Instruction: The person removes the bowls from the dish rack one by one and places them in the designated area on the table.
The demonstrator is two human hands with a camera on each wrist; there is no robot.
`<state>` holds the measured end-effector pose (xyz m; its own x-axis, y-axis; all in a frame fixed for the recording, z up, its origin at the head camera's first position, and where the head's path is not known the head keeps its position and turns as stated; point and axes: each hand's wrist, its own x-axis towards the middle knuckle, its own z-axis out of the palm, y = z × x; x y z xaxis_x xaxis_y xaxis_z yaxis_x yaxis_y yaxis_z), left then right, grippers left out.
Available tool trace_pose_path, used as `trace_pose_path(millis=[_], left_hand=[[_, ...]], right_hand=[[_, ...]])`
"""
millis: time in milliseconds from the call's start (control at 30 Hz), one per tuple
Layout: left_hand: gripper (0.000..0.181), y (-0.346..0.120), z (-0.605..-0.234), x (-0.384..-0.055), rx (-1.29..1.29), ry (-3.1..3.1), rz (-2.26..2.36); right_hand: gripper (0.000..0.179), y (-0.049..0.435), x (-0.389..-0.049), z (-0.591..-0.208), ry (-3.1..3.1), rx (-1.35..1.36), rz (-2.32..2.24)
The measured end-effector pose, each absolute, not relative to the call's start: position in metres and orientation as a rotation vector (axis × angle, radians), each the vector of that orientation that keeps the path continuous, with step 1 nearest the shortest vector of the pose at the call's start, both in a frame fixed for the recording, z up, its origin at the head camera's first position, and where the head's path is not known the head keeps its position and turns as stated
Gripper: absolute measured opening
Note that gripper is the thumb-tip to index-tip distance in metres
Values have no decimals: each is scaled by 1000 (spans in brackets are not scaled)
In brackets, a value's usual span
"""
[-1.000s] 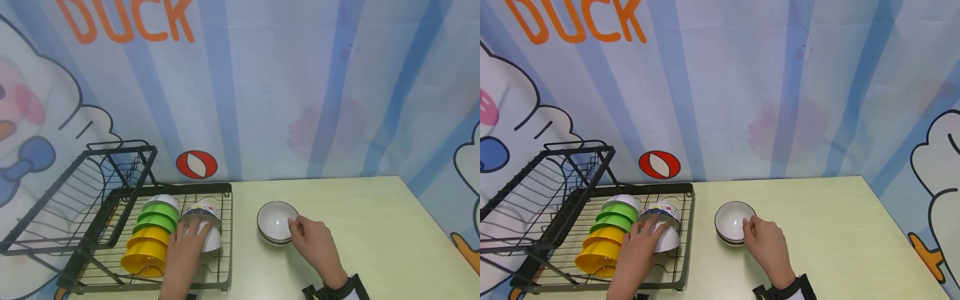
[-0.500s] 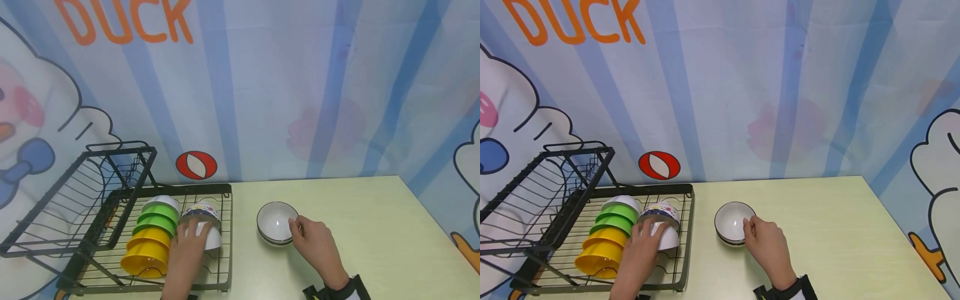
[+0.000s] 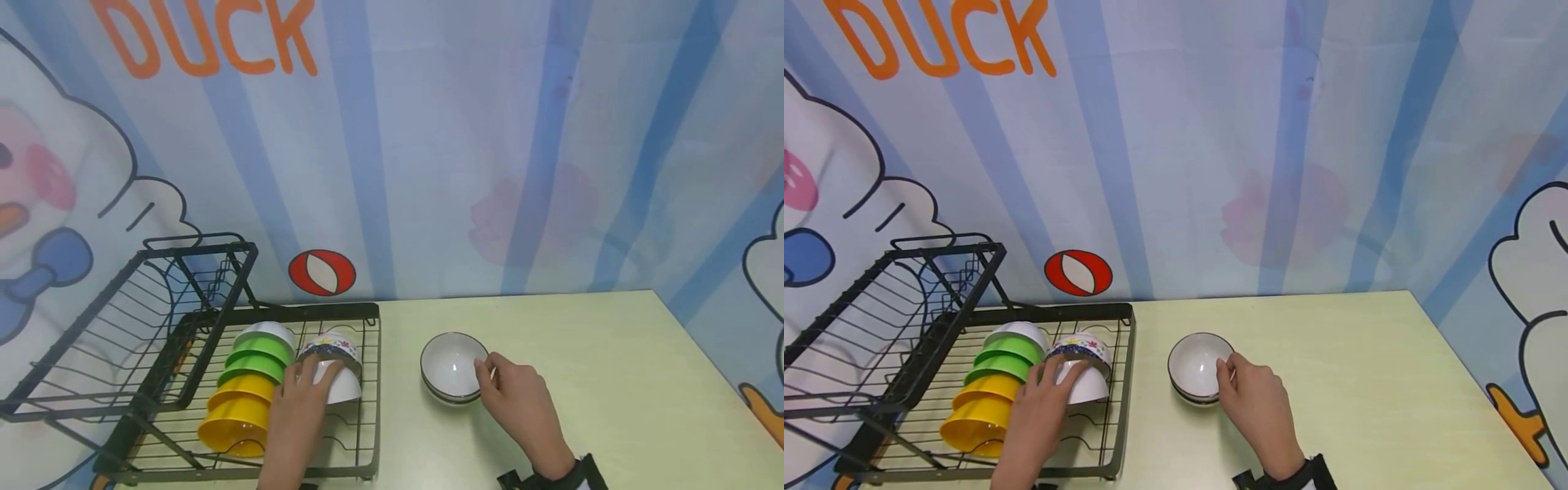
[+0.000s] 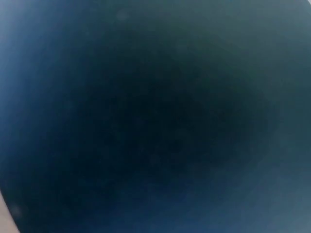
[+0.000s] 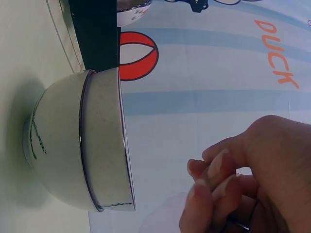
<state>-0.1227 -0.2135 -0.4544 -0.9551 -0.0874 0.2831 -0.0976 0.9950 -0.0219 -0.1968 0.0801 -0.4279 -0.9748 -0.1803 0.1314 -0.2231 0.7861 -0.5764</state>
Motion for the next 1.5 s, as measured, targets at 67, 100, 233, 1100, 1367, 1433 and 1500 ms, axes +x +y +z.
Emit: trace_pose_path(millis=[67,100,233,1100,1367,1433,1500], left_hand=[[76,-214,-454,-123,136,-2863,56],[76,-215,-454,-122,136,-2867,58],[78,-216,-454,-123,141,-2876,77],[79,-207,-430,-112,145,-2775,67],[81,-200,-419,-107,151,-2775,67],[81,-199,-416,-104,149,-2776,57],[82,-197,-414,-102,155,-2787,38]], right_hand=[[28,80,-196,-428,-2904,330,954],[28,80,-196,-428,-2903,332,957],[28,80,-196,-429,-2901,331,962],[30,79,-196,-429,-2892,348,991],[29,79,-196,-427,-2890,345,993],[29,79,-195,-427,-2892,347,1008],[29,78,-195,-428,-2891,351,1021]])
